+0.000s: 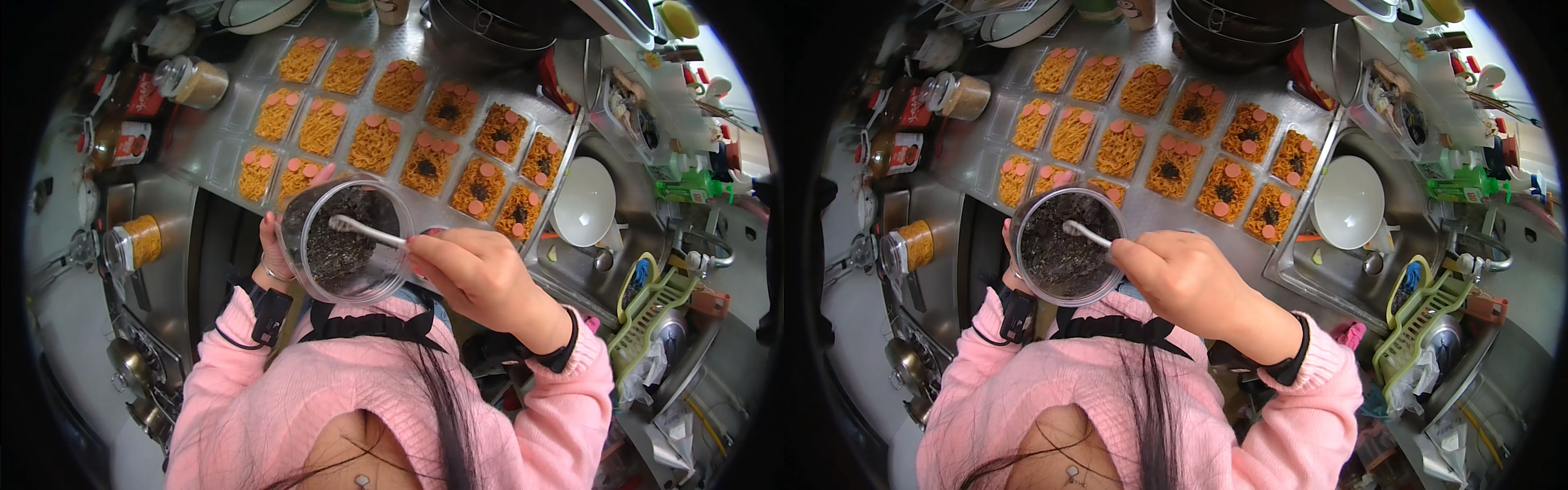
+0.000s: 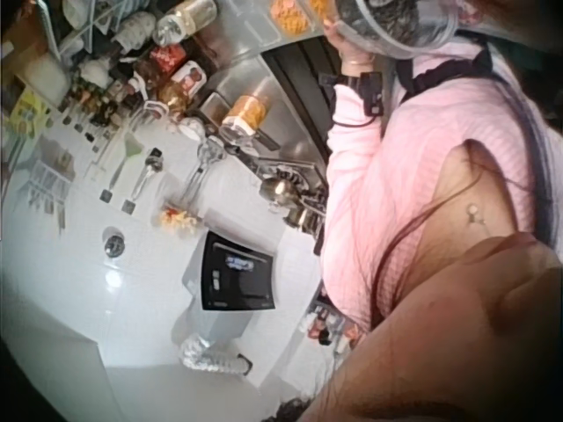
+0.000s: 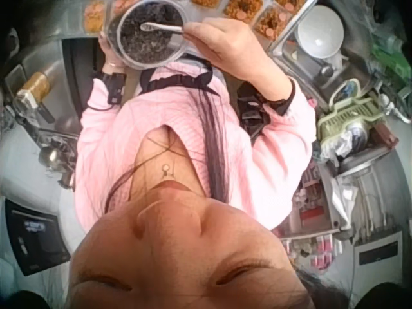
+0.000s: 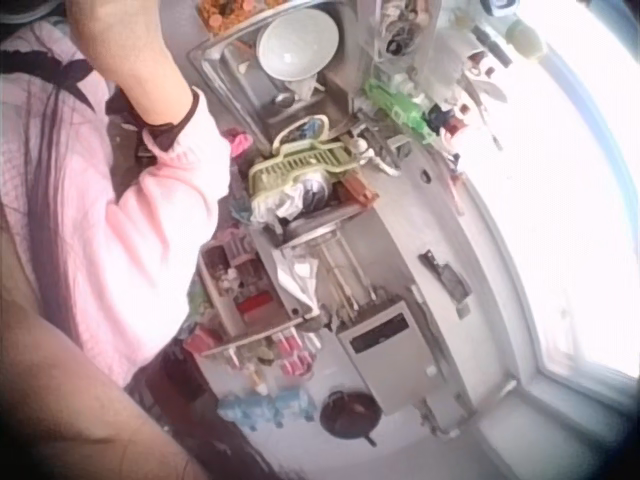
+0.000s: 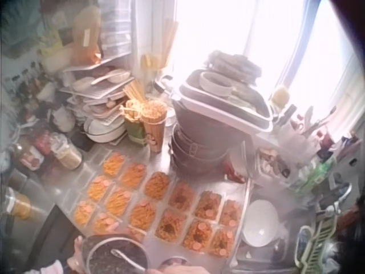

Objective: The person adds dark flakes and sesame seeds to multiple pre-filled noodle containers using a spoon and by hand, then places lids on the containers.

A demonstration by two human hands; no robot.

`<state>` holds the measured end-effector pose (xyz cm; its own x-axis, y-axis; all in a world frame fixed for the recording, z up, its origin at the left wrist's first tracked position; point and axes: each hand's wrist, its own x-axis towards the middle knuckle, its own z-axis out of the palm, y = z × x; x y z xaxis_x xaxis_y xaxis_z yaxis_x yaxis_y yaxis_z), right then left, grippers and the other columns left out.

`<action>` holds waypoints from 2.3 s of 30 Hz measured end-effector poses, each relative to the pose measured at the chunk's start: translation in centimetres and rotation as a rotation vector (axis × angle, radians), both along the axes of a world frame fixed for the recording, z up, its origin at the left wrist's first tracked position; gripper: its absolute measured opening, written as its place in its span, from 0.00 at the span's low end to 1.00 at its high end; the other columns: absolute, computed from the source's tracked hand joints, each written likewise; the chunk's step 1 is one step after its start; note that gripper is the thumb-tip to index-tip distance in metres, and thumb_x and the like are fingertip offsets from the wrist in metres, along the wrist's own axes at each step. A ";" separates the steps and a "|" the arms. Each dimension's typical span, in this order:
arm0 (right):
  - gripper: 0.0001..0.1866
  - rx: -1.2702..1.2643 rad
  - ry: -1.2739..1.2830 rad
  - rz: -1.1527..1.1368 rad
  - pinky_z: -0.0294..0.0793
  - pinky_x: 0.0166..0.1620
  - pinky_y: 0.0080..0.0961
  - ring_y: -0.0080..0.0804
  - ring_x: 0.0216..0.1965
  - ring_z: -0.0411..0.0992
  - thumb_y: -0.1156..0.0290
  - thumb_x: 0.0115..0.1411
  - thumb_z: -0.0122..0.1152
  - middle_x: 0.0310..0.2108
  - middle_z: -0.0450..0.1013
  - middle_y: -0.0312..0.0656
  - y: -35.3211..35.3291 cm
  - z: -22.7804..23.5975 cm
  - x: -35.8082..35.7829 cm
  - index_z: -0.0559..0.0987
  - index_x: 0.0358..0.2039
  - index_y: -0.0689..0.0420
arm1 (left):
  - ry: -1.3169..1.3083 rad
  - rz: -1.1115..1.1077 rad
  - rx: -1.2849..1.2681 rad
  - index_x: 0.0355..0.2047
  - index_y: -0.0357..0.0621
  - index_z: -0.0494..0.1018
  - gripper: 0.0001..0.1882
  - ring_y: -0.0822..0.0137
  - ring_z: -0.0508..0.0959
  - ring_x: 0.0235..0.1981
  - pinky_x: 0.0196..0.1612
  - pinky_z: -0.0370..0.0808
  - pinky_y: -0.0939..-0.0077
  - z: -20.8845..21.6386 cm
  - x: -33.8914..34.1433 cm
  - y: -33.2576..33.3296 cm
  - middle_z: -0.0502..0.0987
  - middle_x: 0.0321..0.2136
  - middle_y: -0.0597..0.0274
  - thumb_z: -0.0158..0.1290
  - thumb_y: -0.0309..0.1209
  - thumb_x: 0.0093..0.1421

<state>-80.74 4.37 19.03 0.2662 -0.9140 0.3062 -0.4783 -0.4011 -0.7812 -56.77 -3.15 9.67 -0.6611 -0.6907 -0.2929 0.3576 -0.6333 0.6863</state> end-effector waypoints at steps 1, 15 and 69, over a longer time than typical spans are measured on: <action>0.08 0.025 -0.020 0.046 0.67 0.23 0.33 0.42 0.21 0.70 0.78 0.50 0.60 0.19 0.67 0.45 -0.2 -0.2 0.5 0.73 0.33 0.61 | -0.006 0.026 -0.001 0.64 0.41 0.43 0.61 0.54 0.63 0.58 0.61 0.59 0.59 0.4 0.1 0.0 0.58 0.59 0.47 0.44 0.74 0.42; 0.06 0.742 -0.654 -0.304 0.59 0.18 0.11 0.11 0.16 0.63 0.74 0.58 0.57 0.18 0.71 0.32 -4.6 0.6 8.3 0.79 0.33 0.62 | 0.084 -0.009 0.023 0.64 0.40 0.45 0.56 0.55 0.62 0.59 0.61 0.59 0.60 -0.1 8.6 -5.8 0.57 0.60 0.48 0.43 0.69 0.47; 0.05 0.499 -0.436 -0.496 0.66 0.22 0.16 0.17 0.19 0.68 0.76 0.56 0.59 0.19 0.73 0.39 -3.4 0.2 16.3 0.79 0.33 0.63 | 0.019 -0.307 0.026 0.64 0.41 0.41 0.62 0.59 0.60 0.60 0.62 0.58 0.61 0.9 12.9 -9.9 0.55 0.61 0.54 0.44 0.75 0.41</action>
<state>-64.45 0.95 19.25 -0.2526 -0.9498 -0.1846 -0.1214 0.2204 -0.9678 -43.88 -13.04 10.58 -0.8432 -0.4503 -0.2936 0.1592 -0.7308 0.6638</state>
